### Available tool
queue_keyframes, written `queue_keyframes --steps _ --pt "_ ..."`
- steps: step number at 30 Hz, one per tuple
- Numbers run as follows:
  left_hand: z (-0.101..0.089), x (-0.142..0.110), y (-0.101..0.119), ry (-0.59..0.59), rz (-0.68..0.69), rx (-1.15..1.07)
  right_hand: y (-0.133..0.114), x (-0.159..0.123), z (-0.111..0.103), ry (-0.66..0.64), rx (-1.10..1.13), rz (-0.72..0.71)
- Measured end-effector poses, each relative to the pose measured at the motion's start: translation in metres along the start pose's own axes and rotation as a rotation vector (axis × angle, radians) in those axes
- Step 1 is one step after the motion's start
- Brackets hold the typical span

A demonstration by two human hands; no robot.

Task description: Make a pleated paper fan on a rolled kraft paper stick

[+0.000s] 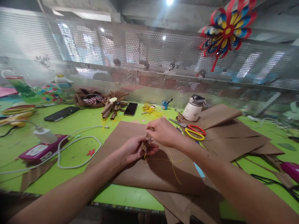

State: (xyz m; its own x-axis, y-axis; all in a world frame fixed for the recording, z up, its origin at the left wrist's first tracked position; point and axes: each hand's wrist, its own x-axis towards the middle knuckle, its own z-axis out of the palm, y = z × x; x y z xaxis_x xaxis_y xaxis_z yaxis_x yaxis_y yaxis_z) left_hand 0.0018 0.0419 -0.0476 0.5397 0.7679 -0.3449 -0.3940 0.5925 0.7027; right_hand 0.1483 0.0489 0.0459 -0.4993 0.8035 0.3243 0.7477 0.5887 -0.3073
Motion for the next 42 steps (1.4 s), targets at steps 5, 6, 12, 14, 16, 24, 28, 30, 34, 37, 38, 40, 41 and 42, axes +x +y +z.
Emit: queue_keyframes --steps 5,6,12,14,16,24,28,30,34,37,38,40,41,42 --pt "-0.002 0.002 -0.002 -0.032 -0.042 -0.004 0.023 0.025 -0.025 0.144 0.009 0.148" --pt "-0.003 0.003 -0.002 -0.037 -0.047 -0.01 0.027 0.032 -0.031 0.155 0.005 0.166" --pt "-0.004 0.004 -0.001 -0.05 -0.029 0.0 0.021 0.037 -0.044 0.118 0.009 0.117" --pt "-0.003 0.003 -0.001 -0.046 -0.019 0.003 0.013 0.024 -0.034 0.062 0.02 0.087" --pt "-0.002 0.001 0.0 -0.034 -0.025 0.007 0.006 0.006 -0.019 0.006 0.033 0.049" --pt "-0.004 0.003 -0.004 -0.012 -0.09 0.055 0.007 -0.022 0.001 0.105 0.07 0.089" --pt "-0.004 0.004 -0.003 -0.018 -0.131 0.055 0.015 -0.008 -0.02 0.27 0.03 0.187" --pt "-0.004 0.004 -0.002 -0.005 -0.122 0.069 0.012 -0.007 -0.023 0.222 0.056 0.165" --pt "-0.004 0.003 -0.004 0.015 -0.096 0.095 -0.001 -0.021 -0.007 0.062 0.114 0.075" --pt "-0.005 0.004 -0.004 -0.008 -0.114 0.093 -0.008 -0.035 0.009 0.026 0.15 0.063" --pt "-0.004 0.004 -0.004 -0.006 -0.109 0.081 -0.01 -0.04 0.014 0.01 0.168 0.064" --pt "-0.004 0.005 -0.003 0.013 -0.083 0.048 -0.015 -0.049 0.021 -0.031 0.187 0.079" --pt "-0.003 0.006 -0.003 0.026 -0.067 0.034 -0.019 -0.054 0.023 -0.046 0.174 0.088" --pt "-0.003 0.006 -0.002 0.038 -0.056 0.025 -0.023 -0.059 0.025 -0.049 0.143 0.097"
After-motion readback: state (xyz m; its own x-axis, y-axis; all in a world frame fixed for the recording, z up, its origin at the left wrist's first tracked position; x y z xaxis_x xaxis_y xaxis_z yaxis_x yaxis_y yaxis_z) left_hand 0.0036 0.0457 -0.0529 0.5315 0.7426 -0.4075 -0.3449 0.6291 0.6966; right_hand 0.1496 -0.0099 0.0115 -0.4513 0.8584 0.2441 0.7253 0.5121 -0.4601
